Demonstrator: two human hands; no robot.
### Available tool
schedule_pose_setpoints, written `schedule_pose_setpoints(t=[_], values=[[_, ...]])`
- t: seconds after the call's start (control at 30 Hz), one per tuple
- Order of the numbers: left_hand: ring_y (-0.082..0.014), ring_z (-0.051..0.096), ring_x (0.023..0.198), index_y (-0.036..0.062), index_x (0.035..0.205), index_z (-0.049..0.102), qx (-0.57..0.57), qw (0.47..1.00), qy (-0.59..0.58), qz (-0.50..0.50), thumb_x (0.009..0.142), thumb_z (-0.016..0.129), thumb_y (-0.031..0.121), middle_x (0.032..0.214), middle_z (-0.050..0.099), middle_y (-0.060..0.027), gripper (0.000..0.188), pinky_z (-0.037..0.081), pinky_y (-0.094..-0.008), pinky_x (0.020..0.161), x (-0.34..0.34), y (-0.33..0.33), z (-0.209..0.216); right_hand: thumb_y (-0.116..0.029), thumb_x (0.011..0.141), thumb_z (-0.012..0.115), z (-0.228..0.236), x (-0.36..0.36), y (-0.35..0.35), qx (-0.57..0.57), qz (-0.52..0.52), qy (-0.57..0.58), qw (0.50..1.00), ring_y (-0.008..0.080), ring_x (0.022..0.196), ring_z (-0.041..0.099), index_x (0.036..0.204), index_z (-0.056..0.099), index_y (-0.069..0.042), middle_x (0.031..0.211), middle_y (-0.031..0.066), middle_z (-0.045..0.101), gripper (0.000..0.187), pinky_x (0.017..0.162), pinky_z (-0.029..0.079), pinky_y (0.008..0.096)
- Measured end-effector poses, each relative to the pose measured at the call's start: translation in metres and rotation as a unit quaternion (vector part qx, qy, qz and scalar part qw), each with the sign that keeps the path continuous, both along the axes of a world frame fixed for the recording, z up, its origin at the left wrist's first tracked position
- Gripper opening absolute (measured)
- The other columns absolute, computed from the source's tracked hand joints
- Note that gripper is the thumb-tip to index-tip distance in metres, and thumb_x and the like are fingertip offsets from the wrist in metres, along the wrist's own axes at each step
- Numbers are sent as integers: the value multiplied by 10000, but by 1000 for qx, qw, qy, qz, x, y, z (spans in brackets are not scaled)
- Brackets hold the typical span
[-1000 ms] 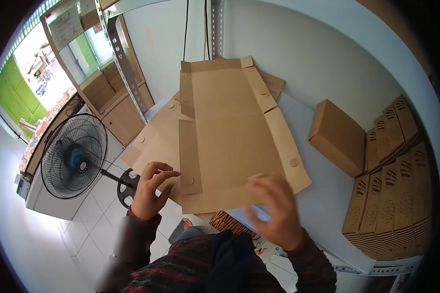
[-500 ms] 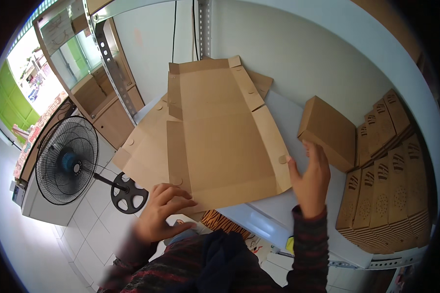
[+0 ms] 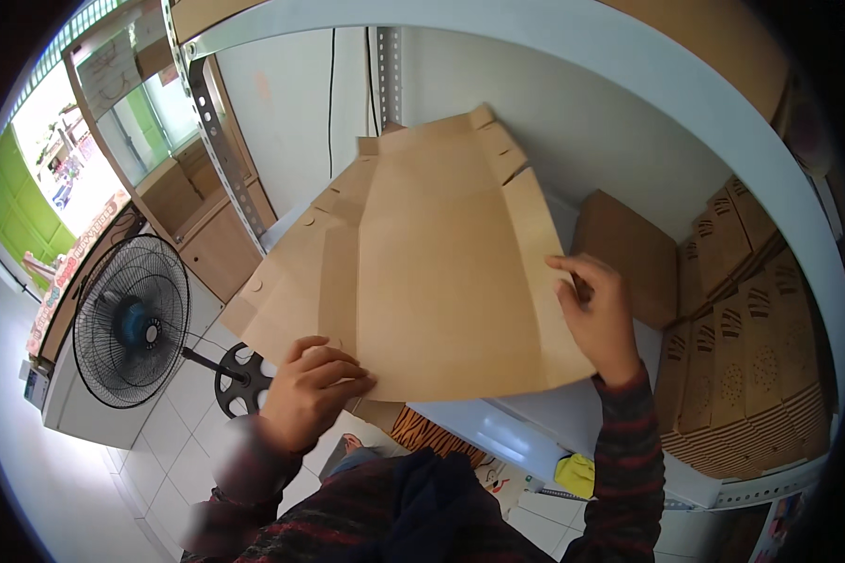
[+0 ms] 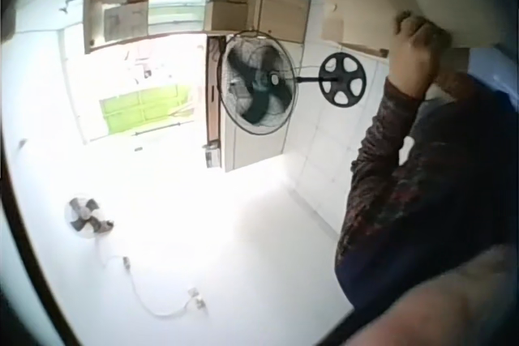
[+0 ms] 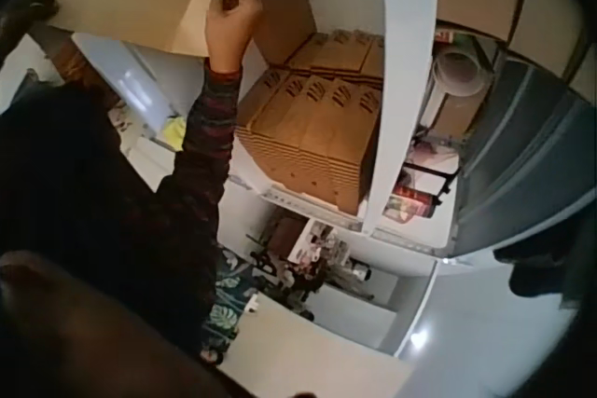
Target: The person assembles flat-packed cardboard boxes by hand. They fold the flaps and insert the tabs into the corresponding slots to form the box structure, repeating the process for multiple units.
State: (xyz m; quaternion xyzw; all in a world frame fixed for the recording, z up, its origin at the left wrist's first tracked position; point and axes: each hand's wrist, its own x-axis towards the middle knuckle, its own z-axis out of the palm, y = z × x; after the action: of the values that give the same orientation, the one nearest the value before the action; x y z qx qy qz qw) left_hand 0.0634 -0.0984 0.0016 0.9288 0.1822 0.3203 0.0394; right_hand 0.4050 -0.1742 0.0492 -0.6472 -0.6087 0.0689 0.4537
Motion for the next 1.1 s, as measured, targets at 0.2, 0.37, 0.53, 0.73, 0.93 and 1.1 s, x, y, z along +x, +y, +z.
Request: schedule_pose_setpoints(t=[0.2,0.37,0.53,0.73,0.93,1.1], values=[[-200,638,906,107,816,725,8,995,-24,101,689,642,-18,842,684,3,197,440,-425,960,-56,46,1,0,907,589,12,-59,-34,-101,50,74,991,133,780,618,1127,668,49,928,127,671,238,695,492,251],[-246,634,928,80,801,719,17,986,-33,161,630,691,-52,852,686,-33,218,436,-415,909,-91,97,-7,-55,902,583,-16,-87,-21,-183,223,7,957,299,878,666,1212,612,62,1076,224,666,332,815,531,349],[-269,553,1192,114,1002,697,-48,979,-14,198,601,735,-35,1119,647,-66,429,334,-487,1086,-85,75,-14,-48,833,643,-38,-117,-8,-86,251,-80,961,348,862,648,1184,626,39,1028,212,659,362,795,536,407],[-235,631,1063,145,872,710,-64,993,-52,80,567,803,73,989,681,-16,326,281,-557,1106,-51,3,-16,-45,746,704,-30,-114,18,13,226,-207,952,271,741,628,933,672,-2,809,111,629,195,680,513,392],[-178,662,874,142,804,724,-101,982,-133,88,649,799,61,805,673,22,190,319,-501,1100,-40,-9,-34,-46,701,707,-31,-115,50,54,276,-224,933,261,728,593,779,650,-34,771,84,579,97,634,475,378],[-183,661,804,95,792,709,-135,953,-226,150,683,790,20,793,678,-10,155,365,-473,1066,-36,-13,-44,-52,694,692,-33,-126,61,151,330,-229,903,243,786,582,803,629,-44,830,73,576,126,678,457,373]])
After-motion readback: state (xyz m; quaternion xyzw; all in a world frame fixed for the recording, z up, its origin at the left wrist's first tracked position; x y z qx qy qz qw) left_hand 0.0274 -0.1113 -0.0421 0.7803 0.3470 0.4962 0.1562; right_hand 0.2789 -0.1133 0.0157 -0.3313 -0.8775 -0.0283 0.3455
